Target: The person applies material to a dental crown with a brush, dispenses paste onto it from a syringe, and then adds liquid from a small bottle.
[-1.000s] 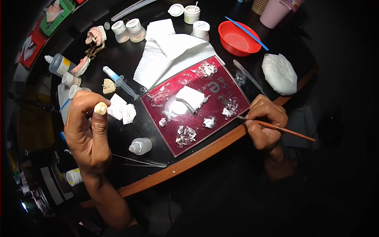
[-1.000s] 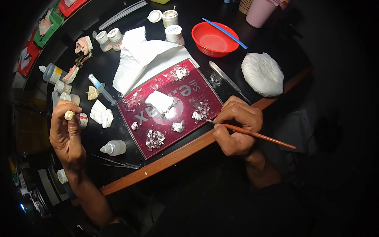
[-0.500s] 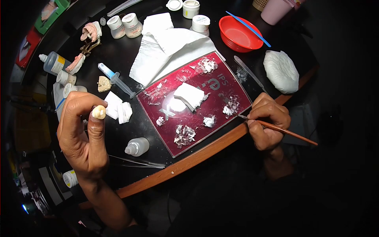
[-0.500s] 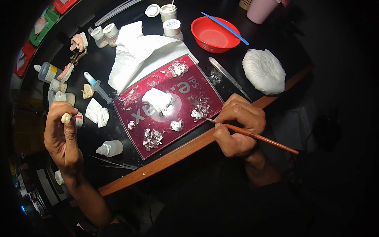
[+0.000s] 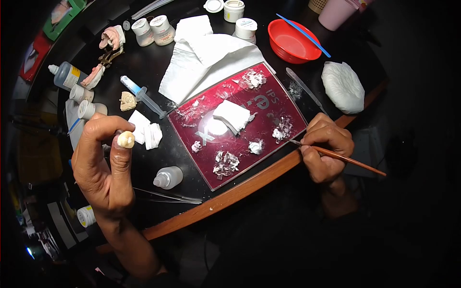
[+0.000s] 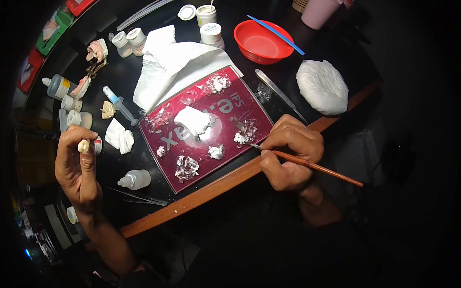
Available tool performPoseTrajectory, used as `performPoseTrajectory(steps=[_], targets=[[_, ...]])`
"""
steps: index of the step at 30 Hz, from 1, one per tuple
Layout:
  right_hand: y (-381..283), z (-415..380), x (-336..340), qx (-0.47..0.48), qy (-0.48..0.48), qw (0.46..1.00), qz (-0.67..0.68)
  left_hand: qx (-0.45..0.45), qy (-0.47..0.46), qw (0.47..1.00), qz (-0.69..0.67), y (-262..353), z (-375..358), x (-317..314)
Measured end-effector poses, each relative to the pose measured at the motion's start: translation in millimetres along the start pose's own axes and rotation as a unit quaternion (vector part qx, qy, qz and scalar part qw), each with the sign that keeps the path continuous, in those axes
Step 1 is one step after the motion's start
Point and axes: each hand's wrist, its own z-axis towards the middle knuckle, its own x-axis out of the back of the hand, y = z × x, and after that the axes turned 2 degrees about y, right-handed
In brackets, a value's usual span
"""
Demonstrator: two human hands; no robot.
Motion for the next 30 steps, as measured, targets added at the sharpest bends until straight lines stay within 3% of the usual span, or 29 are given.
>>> performPoseTrajectory(steps=[12, 16, 18, 25, 30], targets=[[-12, 13, -8, 0.031, 0.023, 0.995, 0.093, 0.022, -0.045, 0.998, 0.023, 17, 6, 4], [-38, 44, -45, 0.132, 0.06, 0.968, 0.206, 0.021, -0.044, 0.998, -0.029, 19, 5, 5], [-63, 62, -54, 0.131, 0.005, 0.97, 0.206, 0.004, -0.065, 0.996, -0.06, 14, 4, 8], [-88, 79, -101, 0.181, 0.012, 0.947, 0.264, 0.037, -0.053, 0.984, -0.165, 21, 2, 8], [-76, 81, -104, 0.172, -0.036, 0.927, 0.333, 0.003, -0.084, 0.993, -0.088, 19, 4, 13]])
